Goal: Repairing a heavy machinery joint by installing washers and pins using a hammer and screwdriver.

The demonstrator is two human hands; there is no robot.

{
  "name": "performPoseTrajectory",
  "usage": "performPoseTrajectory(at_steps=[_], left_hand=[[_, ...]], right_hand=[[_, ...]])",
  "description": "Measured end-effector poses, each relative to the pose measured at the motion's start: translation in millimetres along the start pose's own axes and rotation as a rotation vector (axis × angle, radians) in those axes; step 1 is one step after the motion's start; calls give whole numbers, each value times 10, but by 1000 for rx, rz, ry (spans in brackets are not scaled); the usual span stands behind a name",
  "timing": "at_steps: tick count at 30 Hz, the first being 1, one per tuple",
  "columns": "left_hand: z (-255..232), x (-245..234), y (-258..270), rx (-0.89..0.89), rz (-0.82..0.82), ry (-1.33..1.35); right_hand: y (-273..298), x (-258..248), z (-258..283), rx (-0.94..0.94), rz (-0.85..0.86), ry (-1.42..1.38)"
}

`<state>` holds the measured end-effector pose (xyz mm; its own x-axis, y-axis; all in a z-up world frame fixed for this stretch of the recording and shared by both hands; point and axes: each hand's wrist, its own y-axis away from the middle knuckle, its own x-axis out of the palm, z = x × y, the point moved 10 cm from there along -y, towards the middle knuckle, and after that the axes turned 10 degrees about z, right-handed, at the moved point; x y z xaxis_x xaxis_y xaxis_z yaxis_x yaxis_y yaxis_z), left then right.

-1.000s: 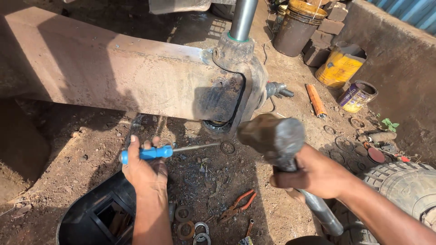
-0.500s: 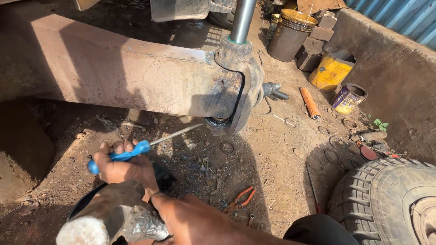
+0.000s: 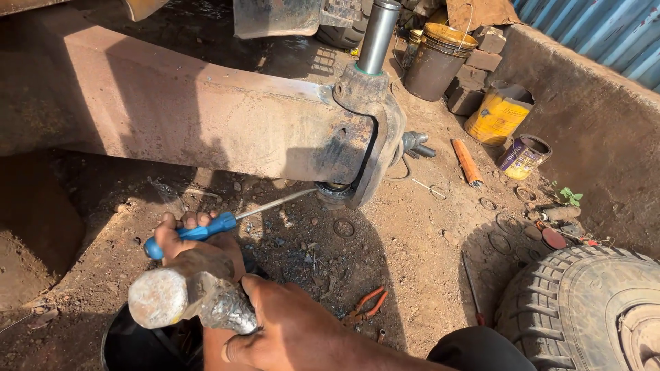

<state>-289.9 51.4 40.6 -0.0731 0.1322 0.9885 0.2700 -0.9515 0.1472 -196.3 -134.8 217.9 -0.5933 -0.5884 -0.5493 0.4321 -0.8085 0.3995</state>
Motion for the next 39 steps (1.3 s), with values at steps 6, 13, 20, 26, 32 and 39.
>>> performPoseTrajectory(at_steps=[6, 13, 20, 26, 32, 39], left_hand=[[-25, 59, 188, 247, 55, -91], [47, 680, 274, 54, 251, -145], [207, 128, 51, 129, 2, -7], [127, 328, 183, 118, -8, -18], [71, 396, 241, 128, -40, -66], [75, 343, 258, 101, -82, -66]], right_hand=[[-69, 139, 69, -98, 27, -95], [-406, 371, -55, -50, 119, -28], [-779, 780, 436, -385, 168, -7], [-935, 979, 610, -284, 240, -8], [-1086, 1058, 350, -392, 153, 54], [-1221, 1147, 204, -468, 143, 58]])
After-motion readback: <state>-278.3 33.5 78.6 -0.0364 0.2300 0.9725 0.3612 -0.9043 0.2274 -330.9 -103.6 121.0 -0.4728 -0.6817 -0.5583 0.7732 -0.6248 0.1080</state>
